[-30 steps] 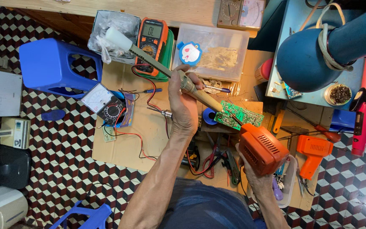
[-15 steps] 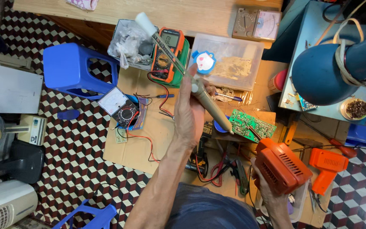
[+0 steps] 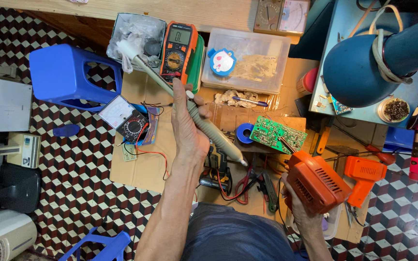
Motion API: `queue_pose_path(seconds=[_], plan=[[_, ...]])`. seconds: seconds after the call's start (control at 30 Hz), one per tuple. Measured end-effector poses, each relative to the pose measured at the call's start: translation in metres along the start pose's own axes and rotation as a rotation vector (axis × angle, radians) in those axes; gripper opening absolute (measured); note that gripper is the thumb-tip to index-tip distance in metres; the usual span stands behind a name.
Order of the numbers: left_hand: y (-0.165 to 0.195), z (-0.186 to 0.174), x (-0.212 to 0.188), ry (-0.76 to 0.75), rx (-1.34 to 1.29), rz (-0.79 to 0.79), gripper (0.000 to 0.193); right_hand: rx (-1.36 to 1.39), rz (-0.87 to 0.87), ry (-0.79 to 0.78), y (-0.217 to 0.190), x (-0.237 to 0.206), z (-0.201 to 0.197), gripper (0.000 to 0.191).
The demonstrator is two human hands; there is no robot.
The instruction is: The person uses a soldering iron and a heat gun to work on a green circuit board. They repeatedly heat and solder specific points on the board, occasionally inspecting it by turning it over.
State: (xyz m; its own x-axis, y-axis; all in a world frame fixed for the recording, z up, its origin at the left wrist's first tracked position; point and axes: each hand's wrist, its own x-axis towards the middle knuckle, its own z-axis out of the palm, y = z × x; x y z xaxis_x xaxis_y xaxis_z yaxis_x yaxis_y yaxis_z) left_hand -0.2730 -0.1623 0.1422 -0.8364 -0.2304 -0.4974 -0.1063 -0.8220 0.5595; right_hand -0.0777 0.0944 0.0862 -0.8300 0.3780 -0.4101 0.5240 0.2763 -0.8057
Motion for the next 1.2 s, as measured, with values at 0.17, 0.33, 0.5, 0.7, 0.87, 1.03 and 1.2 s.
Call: queue_pose_path(seconds=[0.17,0.33,0.5,0.7,0.87,1.03,1.2], plan=[[0.000,0.008,-0.005,-0.129,-0.010,-0.012,0.041,0.029,0.000,-0.034,0.019,-0.008,0.000,0.022],[-0.012,0.020,-0.004,-0.179,0.200,0.146,0.038,-0.243,-0.587,0.192,0.025,0.004,0.013,0.042],[-0.020,0.031,-0.009,-0.224,0.214,0.271,0.036,-0.134,-0.471,0.138,0.016,0.006,0.018,0.051],[-0.022,0.037,-0.008,-0.231,0.267,0.193,0.041,0.245,-0.031,-0.058,-0.018,0.009,0.009,0.057],[-0.033,0.032,-0.008,-0.258,0.342,0.200,0.035,0.302,0.059,-0.119,-0.036,0.013,0.008,0.050],[-0.040,0.026,-0.007,-0.282,0.361,0.241,0.033,0.322,0.054,-0.126,-0.033,0.011,0.010,0.051],[-0.046,0.025,-0.005,-0.243,0.335,0.249,0.032,0.263,-0.008,-0.105,-0.029,0.015,0.011,0.057]])
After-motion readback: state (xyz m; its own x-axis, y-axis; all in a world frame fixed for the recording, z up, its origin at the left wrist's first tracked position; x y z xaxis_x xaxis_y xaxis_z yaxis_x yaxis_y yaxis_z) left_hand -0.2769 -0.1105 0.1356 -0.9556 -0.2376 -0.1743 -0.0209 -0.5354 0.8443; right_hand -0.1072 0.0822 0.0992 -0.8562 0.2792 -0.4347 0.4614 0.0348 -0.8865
